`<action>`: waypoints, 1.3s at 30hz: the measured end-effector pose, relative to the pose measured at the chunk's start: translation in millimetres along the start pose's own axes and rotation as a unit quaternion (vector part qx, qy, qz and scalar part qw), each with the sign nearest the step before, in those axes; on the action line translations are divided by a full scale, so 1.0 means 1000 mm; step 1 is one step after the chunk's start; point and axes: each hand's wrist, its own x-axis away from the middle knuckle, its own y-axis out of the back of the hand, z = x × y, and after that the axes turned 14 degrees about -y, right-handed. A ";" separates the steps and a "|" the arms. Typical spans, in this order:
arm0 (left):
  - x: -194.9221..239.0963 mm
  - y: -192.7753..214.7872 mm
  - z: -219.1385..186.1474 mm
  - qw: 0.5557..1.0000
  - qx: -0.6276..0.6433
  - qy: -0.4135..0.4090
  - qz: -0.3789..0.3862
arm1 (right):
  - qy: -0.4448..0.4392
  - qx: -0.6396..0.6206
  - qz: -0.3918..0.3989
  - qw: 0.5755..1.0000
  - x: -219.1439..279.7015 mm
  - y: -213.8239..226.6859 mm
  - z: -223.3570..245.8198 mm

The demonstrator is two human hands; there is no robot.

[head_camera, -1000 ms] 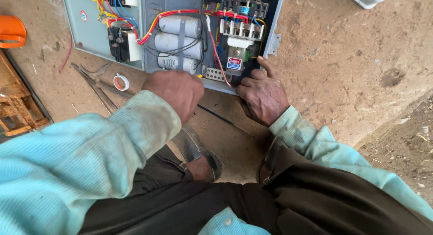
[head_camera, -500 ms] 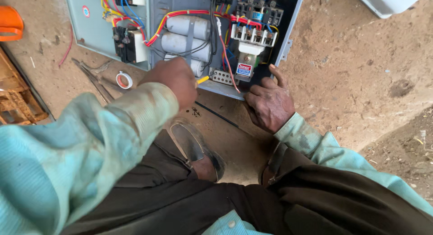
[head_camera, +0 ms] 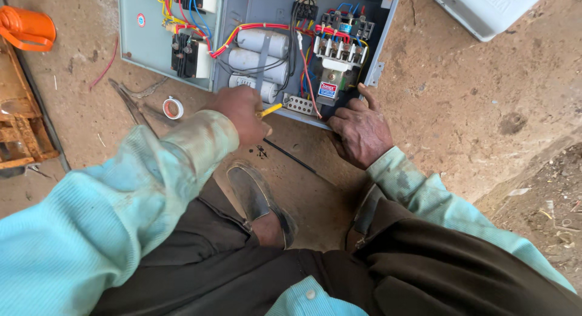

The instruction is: The person works on an open electrical control box, wrapping wires with white tape and tightening terminal screws with a screwdriver. The person handles capacitors, a contactor, and a terminal block while organizing and securing the internal wiring.

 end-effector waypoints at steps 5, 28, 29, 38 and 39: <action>0.014 0.007 -0.020 0.967 -0.232 -0.094 0.040 | -0.007 0.018 0.009 1.000 0.003 -0.001 -0.001; 0.117 0.086 -0.032 0.864 -0.201 -0.394 -0.239 | 0.141 0.080 -0.026 0.987 -0.031 0.191 0.111; 0.121 0.082 -0.032 0.867 -0.156 -0.396 -0.259 | 0.147 0.092 -0.015 0.985 -0.031 0.189 0.109; 0.130 0.080 -0.032 0.937 -0.107 -0.320 -0.091 | 0.138 0.058 0.043 0.988 -0.017 0.169 0.085; 0.131 0.093 -0.037 0.951 -0.097 -0.293 -0.036 | 0.140 0.052 0.054 0.987 -0.015 0.165 0.075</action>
